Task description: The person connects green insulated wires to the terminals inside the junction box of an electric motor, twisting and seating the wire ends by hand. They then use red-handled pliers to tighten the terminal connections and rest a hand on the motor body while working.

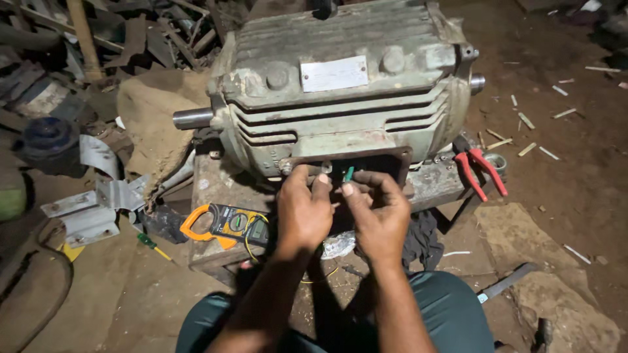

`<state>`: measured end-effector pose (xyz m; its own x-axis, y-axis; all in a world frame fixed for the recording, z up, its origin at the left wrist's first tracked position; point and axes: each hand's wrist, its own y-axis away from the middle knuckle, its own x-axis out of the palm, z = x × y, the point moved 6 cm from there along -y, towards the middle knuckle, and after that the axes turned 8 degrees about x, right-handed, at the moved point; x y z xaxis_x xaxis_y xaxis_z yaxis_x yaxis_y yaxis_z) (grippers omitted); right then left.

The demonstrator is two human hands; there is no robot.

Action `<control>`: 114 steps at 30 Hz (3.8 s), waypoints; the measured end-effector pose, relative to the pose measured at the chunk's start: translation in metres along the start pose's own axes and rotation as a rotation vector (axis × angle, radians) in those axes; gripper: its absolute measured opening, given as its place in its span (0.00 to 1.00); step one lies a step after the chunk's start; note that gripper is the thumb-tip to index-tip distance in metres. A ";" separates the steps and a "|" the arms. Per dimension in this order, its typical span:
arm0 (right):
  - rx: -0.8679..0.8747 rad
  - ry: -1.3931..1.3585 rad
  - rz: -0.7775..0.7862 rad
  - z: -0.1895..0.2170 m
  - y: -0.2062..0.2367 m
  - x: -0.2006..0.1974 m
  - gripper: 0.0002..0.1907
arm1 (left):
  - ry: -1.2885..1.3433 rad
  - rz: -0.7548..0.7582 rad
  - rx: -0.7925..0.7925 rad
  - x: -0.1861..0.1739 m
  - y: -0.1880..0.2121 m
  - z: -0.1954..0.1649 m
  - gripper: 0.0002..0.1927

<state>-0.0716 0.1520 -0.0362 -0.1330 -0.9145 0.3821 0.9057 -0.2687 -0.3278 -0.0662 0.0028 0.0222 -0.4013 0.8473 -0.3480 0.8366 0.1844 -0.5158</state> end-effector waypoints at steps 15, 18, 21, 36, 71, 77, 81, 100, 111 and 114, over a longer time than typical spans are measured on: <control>0.379 -0.447 -0.079 -0.050 0.002 0.029 0.13 | 0.137 0.124 -0.018 -0.002 0.005 -0.003 0.15; 0.341 -0.399 -0.088 -0.050 0.002 0.030 0.13 | 0.035 0.093 0.037 -0.006 0.002 -0.009 0.16; 0.180 -0.226 -0.130 -0.044 0.004 0.029 0.13 | -0.003 0.061 0.194 -0.007 -0.002 -0.014 0.14; -0.074 0.225 -0.226 -0.020 0.008 0.034 0.10 | -0.101 0.078 0.289 -0.012 -0.001 -0.014 0.16; -0.192 0.388 -0.075 -0.010 0.006 0.022 0.11 | -0.281 0.132 0.087 -0.006 -0.001 -0.011 0.13; 0.014 0.122 -0.024 -0.025 0.002 0.026 0.14 | -0.117 0.258 -0.004 0.014 -0.017 0.003 0.16; -0.016 0.369 -0.086 -0.011 0.007 0.027 0.12 | 0.047 0.219 -0.053 0.024 -0.020 0.023 0.14; -0.204 0.464 -0.115 -0.014 0.017 0.010 0.14 | -0.376 0.054 0.170 0.014 -0.008 -0.010 0.18; -0.230 0.473 -0.016 0.000 0.015 0.014 0.15 | -0.256 0.111 -0.038 0.028 -0.021 0.007 0.24; -0.261 0.525 -0.032 0.006 0.014 0.017 0.16 | -0.215 0.006 -0.022 0.030 -0.017 0.010 0.21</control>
<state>-0.0590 0.1343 -0.0293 -0.4001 -0.9144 -0.0620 0.7778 -0.3030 -0.5506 -0.0966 0.0202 0.0130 -0.4646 0.7230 -0.5112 0.8463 0.1928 -0.4965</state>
